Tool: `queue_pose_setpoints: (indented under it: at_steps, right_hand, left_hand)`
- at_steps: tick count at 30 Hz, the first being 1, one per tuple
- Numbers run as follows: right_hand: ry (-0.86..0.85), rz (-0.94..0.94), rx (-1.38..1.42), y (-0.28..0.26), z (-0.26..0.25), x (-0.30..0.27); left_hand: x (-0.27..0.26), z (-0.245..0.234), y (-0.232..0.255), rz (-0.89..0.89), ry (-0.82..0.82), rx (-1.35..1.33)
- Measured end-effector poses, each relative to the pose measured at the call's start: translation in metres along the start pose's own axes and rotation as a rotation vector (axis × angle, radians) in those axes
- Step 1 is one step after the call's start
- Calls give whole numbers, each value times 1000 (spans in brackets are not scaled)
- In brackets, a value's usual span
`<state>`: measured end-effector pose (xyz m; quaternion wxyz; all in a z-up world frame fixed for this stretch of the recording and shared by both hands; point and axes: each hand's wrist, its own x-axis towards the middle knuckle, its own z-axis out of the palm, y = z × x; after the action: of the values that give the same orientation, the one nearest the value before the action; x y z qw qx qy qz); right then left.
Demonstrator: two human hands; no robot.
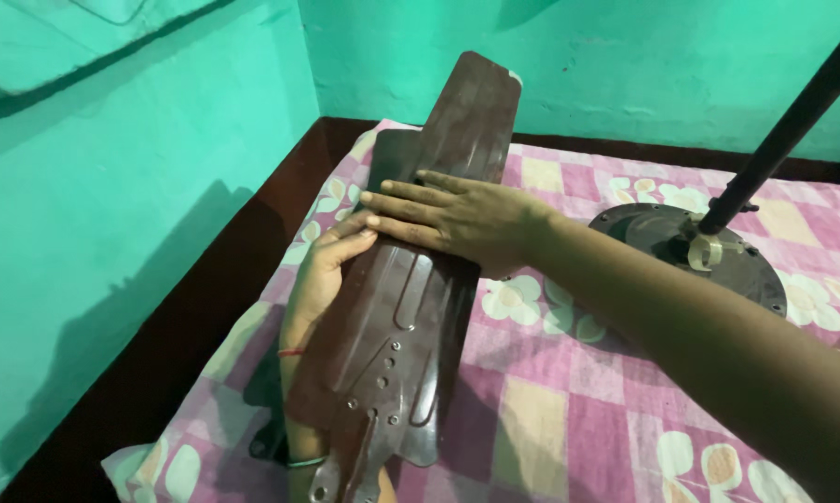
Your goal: The person assembles an electric fan on a bed. They place a white plastic ring onto the central shaft of the fan motor, then attach a fan blade to the motor housing using screws and a screwdriver.
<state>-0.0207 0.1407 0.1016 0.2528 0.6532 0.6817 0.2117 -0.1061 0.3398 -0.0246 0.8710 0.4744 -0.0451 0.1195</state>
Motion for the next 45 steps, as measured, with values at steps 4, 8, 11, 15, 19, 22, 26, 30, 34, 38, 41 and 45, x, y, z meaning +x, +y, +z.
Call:
queue_pose_setpoints:
  at_steps: [4,8,11,15,19,22,26,30,34,38,41,45]
  right_hand:
    - [-285,10,2,8,-16,1]
    - [-276,11,-134,20,-19,-7]
    - [-283,-20,-220,30,-16,-19]
    - [-250,-26,-314,41,-18,-31]
    - [-174,3,-402,49,-28,-44]
    - [-100,69,-451,53,-46,-46]
    - [-43,180,-447,54,-82,-47]
    - [-19,218,-613,57,-120,-62]
    - [22,299,-685,55,-148,-82]
    - [83,407,-731,54,-168,-111]
    - [104,497,-701,55,-179,-142]
    - [118,604,-589,61,-192,-190]
  left_hand:
    - [1,9,-7,-3,17,-62]
    - [15,27,-7,92,-24,238]
    - [14,51,-15,240,135,565]
    - [-5,81,-9,427,218,828]
    - [-19,110,21,380,213,1220]
    - [-32,142,36,263,254,1515]
    - [-31,187,41,305,392,1860]
    - [-27,199,50,732,515,1809]
    - [-19,208,56,918,535,1759]
    - [-9,214,65,1079,403,1710]
    - [16,237,71,1258,597,1991]
    - [30,285,75,1362,531,2066]
